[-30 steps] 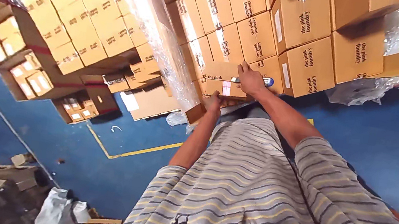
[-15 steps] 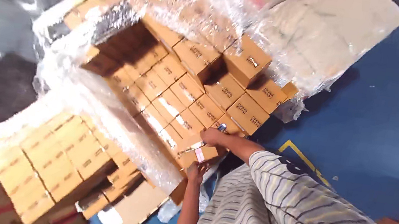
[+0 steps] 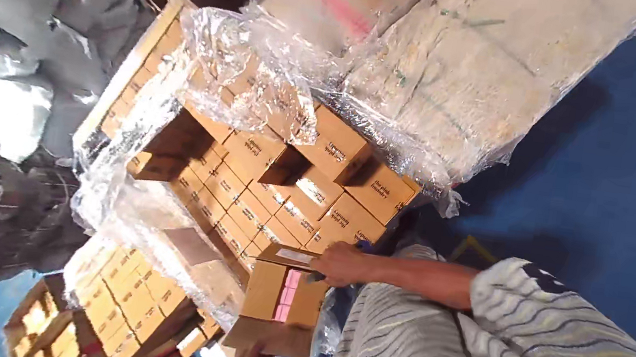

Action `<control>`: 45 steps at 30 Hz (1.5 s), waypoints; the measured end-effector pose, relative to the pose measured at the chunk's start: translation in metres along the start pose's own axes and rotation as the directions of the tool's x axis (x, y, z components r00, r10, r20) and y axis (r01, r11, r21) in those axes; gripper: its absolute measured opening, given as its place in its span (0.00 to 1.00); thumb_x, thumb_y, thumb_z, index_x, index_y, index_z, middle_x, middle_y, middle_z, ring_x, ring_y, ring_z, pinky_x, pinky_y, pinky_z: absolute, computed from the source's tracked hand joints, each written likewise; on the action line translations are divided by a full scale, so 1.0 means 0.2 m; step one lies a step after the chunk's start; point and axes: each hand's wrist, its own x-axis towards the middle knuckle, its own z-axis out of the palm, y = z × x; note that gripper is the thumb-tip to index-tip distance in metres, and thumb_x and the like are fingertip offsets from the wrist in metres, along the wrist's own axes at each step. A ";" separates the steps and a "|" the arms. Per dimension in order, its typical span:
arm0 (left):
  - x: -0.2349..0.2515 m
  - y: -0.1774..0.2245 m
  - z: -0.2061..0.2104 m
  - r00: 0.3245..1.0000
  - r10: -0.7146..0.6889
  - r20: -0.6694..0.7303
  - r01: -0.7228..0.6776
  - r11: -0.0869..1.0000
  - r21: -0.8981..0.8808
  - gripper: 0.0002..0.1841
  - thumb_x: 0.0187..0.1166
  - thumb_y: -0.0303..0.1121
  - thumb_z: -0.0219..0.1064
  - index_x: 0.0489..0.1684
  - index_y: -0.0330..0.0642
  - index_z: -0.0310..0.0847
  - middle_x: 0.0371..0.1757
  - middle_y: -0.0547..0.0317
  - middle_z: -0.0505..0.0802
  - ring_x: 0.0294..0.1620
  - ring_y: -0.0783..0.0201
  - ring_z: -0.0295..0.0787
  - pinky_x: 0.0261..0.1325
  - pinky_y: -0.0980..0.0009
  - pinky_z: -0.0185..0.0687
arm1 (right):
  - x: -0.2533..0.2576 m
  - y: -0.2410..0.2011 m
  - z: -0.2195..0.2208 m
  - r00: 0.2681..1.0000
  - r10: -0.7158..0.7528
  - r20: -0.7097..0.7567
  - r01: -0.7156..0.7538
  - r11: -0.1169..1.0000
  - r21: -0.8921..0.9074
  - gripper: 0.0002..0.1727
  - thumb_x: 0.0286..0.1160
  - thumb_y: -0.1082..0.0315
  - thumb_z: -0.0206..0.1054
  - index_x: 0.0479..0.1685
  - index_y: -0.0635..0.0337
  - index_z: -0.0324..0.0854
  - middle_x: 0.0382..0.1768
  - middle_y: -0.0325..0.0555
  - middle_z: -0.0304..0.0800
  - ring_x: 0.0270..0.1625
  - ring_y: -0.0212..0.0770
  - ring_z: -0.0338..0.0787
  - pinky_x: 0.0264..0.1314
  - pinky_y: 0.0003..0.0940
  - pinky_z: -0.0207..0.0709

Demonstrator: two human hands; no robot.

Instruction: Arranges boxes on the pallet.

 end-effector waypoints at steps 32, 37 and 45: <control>-0.01 0.40 2.07 0.833 0.494 0.249 -0.508 0.861 -0.008 0.20 0.90 0.31 0.52 0.71 0.24 0.73 0.65 0.34 0.88 0.64 0.50 0.88 0.69 0.55 0.84 | -1.19 1.40 -1.10 0.037 0.562 -0.826 -0.475 0.737 0.480 0.27 0.92 0.55 0.50 0.73 0.67 0.78 0.65 0.61 0.87 0.66 0.49 0.88 0.73 0.44 0.79; 0.34 0.47 1.88 0.967 0.253 0.038 -0.255 0.966 0.046 0.36 0.92 0.50 0.52 0.93 0.38 0.47 0.89 0.38 0.67 0.87 0.45 0.67 0.85 0.46 0.66 | -0.29 1.05 -0.94 0.719 0.588 -0.371 -0.421 0.793 0.440 0.28 0.91 0.50 0.56 0.72 0.64 0.80 0.57 0.65 0.90 0.60 0.62 0.90 0.66 0.66 0.79; 0.51 0.68 1.75 0.987 0.089 0.134 -0.079 0.994 -0.079 0.35 0.89 0.53 0.57 0.90 0.42 0.57 0.79 0.35 0.79 0.80 0.40 0.75 0.79 0.40 0.71 | 0.15 0.86 -0.61 0.604 0.783 -0.148 -0.708 0.612 0.352 0.35 0.88 0.40 0.54 0.53 0.71 0.84 0.52 0.71 0.89 0.59 0.69 0.89 0.60 0.72 0.77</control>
